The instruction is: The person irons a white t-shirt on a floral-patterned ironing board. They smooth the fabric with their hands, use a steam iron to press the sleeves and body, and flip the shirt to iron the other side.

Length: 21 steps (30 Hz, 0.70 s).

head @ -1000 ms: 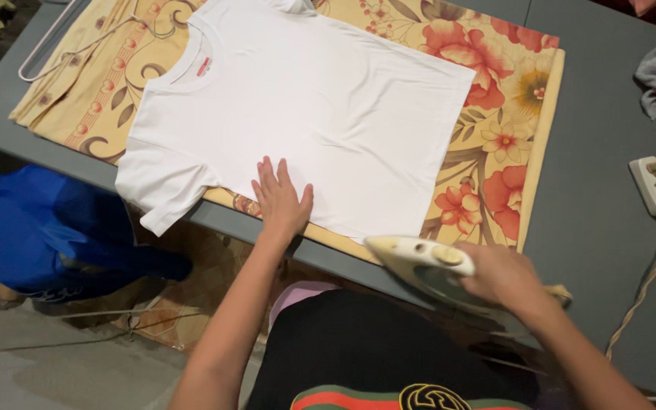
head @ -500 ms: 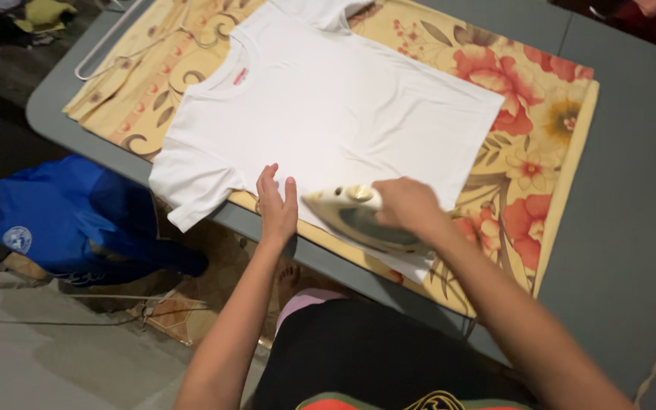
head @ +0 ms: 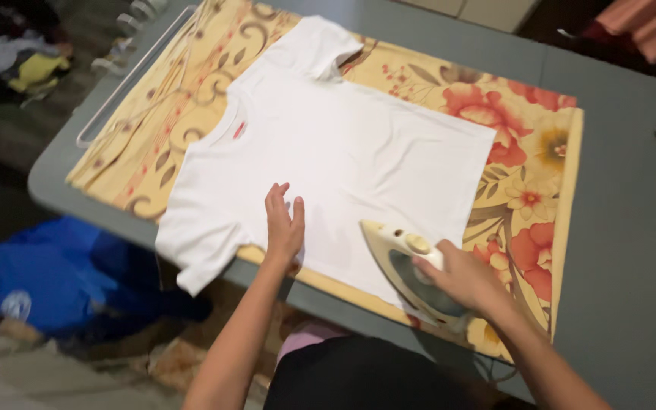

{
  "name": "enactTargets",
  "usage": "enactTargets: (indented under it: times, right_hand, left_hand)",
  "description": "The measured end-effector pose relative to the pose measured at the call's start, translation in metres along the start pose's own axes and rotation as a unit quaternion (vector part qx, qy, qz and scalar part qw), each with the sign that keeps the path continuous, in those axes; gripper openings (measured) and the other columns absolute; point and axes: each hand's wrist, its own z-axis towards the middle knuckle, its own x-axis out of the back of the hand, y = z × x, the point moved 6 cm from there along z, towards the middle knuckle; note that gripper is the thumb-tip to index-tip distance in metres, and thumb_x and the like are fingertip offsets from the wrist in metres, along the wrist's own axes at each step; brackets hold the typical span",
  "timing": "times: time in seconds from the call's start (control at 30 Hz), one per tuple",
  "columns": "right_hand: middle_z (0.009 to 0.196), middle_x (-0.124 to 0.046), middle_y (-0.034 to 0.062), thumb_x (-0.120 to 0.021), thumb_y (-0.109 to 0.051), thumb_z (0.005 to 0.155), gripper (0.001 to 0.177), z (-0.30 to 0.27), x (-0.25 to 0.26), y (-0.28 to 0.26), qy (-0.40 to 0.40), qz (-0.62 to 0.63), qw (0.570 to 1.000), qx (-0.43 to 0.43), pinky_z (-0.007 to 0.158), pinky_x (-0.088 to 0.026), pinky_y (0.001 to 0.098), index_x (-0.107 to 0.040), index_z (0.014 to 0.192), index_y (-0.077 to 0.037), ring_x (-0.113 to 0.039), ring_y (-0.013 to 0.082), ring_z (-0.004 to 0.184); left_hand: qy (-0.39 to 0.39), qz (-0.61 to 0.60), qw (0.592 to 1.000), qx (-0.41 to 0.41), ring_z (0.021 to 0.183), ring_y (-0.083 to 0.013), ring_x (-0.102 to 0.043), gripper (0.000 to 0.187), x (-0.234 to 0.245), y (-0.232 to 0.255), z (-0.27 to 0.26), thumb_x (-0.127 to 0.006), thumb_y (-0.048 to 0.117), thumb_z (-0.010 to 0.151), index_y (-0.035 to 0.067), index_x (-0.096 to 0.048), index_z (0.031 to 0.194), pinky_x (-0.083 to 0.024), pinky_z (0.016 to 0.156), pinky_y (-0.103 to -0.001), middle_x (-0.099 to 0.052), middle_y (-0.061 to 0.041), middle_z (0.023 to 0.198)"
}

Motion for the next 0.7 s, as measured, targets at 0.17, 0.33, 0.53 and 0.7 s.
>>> enactTargets:
  times: [0.17, 0.33, 0.53, 0.7]
  right_hand:
    - [0.09, -0.074, 0.0249, -0.056, -0.062, 0.092, 0.065, 0.052, -0.011, -0.069, 0.074, 0.04, 0.994, 0.063, 0.078, -0.058, 0.0501, -0.06, 0.114, -0.002, -0.074, 0.0404, 0.087]
    - [0.092, -0.073, 0.0269, -0.059, -0.056, 0.094, 0.062, 0.121, -0.003, -0.151, 0.154, 0.063, 0.985, 0.042, 0.079, -0.056, 0.0526, -0.059, 0.111, 0.003, -0.072, 0.0433, 0.09]
    - [0.106, -0.071, 0.0314, -0.058, -0.053, 0.097, 0.064, 0.157, 0.032, -0.148, 0.192, 0.147, 0.963, -0.12, 0.087, -0.055, 0.0525, -0.053, 0.12, 0.007, -0.07, 0.0458, 0.101]
    - [0.111, -0.069, 0.0334, -0.059, -0.052, 0.095, 0.065, 0.126, 0.029, -0.092, 0.199, 0.18, 0.937, -0.223, 0.093, -0.054, 0.0525, -0.052, 0.125, 0.006, -0.069, 0.0469, 0.106]
  left_hand:
    - [-0.027, 0.03, 0.997, -0.067, 0.142, -0.0426, -0.04, 0.042, -0.021, -0.011, 0.064, -0.044, 0.021, 0.107, -0.006, -0.047, 0.139, -0.037, 0.116, -0.047, -0.044, -0.029, 0.147]
    - [-0.083, 0.032, 0.992, -0.095, 0.143, -0.0441, -0.039, 0.039, -0.033, -0.021, 0.118, -0.043, 0.019, 0.107, -0.005, -0.051, 0.136, -0.034, 0.118, -0.048, -0.044, -0.03, 0.148]
    - [-0.168, 0.092, 0.974, -0.122, 0.144, -0.0459, -0.037, 0.041, -0.051, -0.036, 0.161, -0.047, 0.021, 0.103, -0.003, -0.052, 0.137, -0.031, 0.118, -0.051, -0.041, -0.031, 0.152]
    - [-0.208, 0.219, 0.939, -0.167, 0.147, -0.0473, -0.029, 0.053, -0.066, -0.049, 0.185, -0.051, 0.026, 0.1, -0.001, -0.048, 0.145, -0.021, 0.119, -0.059, -0.036, -0.031, 0.156]
